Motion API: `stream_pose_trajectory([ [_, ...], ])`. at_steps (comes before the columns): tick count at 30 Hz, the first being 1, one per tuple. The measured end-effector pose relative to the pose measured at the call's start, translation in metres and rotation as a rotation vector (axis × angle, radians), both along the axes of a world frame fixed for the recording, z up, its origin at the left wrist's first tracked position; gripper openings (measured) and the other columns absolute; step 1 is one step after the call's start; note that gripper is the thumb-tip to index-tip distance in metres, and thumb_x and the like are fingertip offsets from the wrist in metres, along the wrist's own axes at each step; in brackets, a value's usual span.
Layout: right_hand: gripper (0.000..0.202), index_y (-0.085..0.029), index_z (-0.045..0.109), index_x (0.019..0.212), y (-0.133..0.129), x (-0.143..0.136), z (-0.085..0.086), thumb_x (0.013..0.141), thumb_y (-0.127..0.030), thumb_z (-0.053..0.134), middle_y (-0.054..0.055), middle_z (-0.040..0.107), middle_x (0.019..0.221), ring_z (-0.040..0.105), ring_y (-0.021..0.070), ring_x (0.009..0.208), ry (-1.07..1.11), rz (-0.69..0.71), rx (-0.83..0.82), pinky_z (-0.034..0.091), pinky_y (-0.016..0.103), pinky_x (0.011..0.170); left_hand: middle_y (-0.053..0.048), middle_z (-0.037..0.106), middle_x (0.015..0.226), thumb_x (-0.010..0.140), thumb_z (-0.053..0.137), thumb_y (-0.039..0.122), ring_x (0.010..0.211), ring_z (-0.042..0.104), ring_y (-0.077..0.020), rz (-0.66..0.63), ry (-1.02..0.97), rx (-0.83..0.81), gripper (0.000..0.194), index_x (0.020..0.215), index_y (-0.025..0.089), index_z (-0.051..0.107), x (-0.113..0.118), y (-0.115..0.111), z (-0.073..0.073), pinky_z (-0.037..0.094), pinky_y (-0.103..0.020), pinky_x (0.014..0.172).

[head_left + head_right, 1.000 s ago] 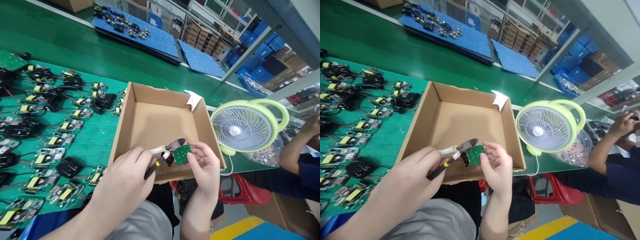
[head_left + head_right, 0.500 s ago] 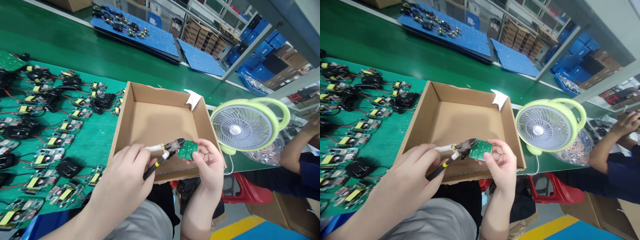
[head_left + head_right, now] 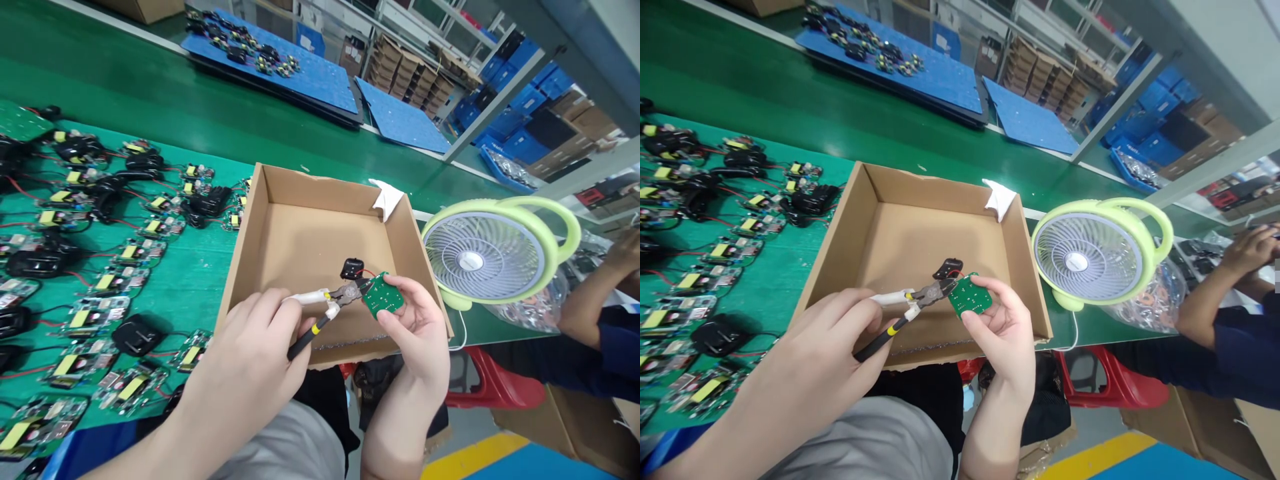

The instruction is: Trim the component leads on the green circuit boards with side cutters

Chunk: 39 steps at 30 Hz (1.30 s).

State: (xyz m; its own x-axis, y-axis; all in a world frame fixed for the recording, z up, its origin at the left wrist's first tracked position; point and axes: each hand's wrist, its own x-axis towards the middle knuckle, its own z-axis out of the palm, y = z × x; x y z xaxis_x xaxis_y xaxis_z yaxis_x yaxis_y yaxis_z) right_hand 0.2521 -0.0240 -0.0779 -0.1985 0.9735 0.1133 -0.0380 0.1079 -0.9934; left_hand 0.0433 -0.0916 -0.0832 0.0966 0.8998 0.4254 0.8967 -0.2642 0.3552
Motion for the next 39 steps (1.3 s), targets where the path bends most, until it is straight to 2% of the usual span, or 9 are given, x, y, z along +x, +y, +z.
stream_pose_trajectory([
  [7,0.033,-0.024,0.070,0.107,0.0002,0.0001,-0.0001,0.079,-0.031,0.085,0.006,0.074,0.103,0.071,0.0177,0.078,0.021,-0.018,-0.029,0.060,0.028,0.067,-0.007,0.057,0.088,0.093,0.045,0.008,0.080,0.055,-0.0247,0.000,-0.001,-0.005,0.014,0.088,0.019,0.051,0.0009,0.0012,0.0004,0.044,-0.038,0.072],
  [10,0.023,-0.022,0.070,0.105,0.0002,0.0017,-0.0004,0.090,-0.039,0.075,0.007,0.073,0.099,0.072,0.0196,0.078,0.059,-0.040,-0.050,0.060,0.030,0.066,-0.007,0.057,0.087,0.093,0.045,0.007,0.080,0.054,-0.0245,0.004,-0.001,-0.004,0.014,0.087,0.019,0.051,0.0013,0.0018,0.0006,0.044,-0.038,0.071],
  [14,0.016,-0.024,0.067,0.102,0.0010,0.0046,-0.0020,0.099,-0.038,0.062,0.006,0.071,0.097,0.070,0.0186,0.071,0.070,-0.080,-0.057,0.057,0.028,0.057,-0.007,0.057,0.087,0.093,0.045,0.008,0.079,0.055,-0.0243,0.010,0.008,0.005,0.014,0.087,0.019,0.051,0.0015,0.0015,0.0003,0.044,-0.038,0.071],
  [16,0.015,-0.026,0.064,0.108,0.0014,0.0056,-0.0028,0.097,-0.036,0.064,0.005,0.069,0.099,0.068,0.0176,0.071,0.071,-0.095,-0.028,0.054,0.025,0.054,-0.007,0.058,0.088,0.094,0.045,0.009,0.080,0.055,-0.0246,0.012,0.017,0.006,0.013,0.087,0.019,0.051,0.0014,0.0011,-0.0002,0.045,-0.039,0.072],
  [18,0.023,-0.029,0.061,0.118,0.0017,0.0064,-0.0031,0.096,-0.035,0.065,0.005,0.068,0.103,0.068,0.0174,0.074,0.074,-0.088,0.002,0.054,0.024,0.055,-0.007,0.059,0.089,0.094,0.045,0.009,0.081,0.056,-0.0249,0.009,0.022,0.004,0.013,0.087,0.019,0.050,0.0010,0.0007,-0.0007,0.046,-0.039,0.072],
  [23,0.040,-0.033,0.059,0.135,0.0020,0.0076,-0.0035,0.095,-0.037,0.066,0.006,0.068,0.120,0.070,0.0212,0.096,0.048,-0.062,0.031,0.062,0.031,0.071,-0.007,0.057,0.087,0.092,0.046,0.008,0.079,0.055,-0.0248,-0.001,0.027,0.011,0.013,0.087,0.019,0.050,0.0002,-0.0003,-0.0011,0.045,-0.039,0.071],
  [27,0.034,-0.025,0.071,0.122,0.0012,0.0064,-0.0049,0.092,-0.042,0.072,0.009,0.073,0.113,0.072,0.0231,0.092,0.085,-0.098,0.019,0.064,0.035,0.073,-0.007,0.057,0.086,0.092,0.046,0.007,0.079,0.054,-0.0248,-0.006,0.025,0.022,0.013,0.087,0.019,0.050,0.0008,0.0000,-0.0003,0.045,-0.039,0.071],
  [33,0.027,-0.021,0.077,0.107,0.0003,0.0023,-0.0060,0.097,-0.043,0.063,0.010,0.078,0.106,0.076,0.0260,0.091,0.117,-0.262,-0.005,0.064,0.037,0.071,-0.007,0.058,0.087,0.093,0.046,0.007,0.079,0.054,-0.0249,-0.009,0.030,0.012,0.014,0.088,0.019,0.050,0.0009,0.0014,0.0009,0.044,-0.039,0.071],
  [39,0.019,-0.023,0.081,0.100,0.0011,0.0000,-0.0038,0.094,-0.036,0.070,0.005,0.078,0.094,0.073,0.0174,0.070,0.159,-0.264,0.018,0.062,0.026,0.057,-0.009,0.059,0.091,0.092,0.047,0.006,0.081,0.054,-0.0263,-0.033,0.056,0.009,0.013,0.090,0.019,0.049,0.0009,0.0002,-0.0011,0.045,-0.041,0.072],
])
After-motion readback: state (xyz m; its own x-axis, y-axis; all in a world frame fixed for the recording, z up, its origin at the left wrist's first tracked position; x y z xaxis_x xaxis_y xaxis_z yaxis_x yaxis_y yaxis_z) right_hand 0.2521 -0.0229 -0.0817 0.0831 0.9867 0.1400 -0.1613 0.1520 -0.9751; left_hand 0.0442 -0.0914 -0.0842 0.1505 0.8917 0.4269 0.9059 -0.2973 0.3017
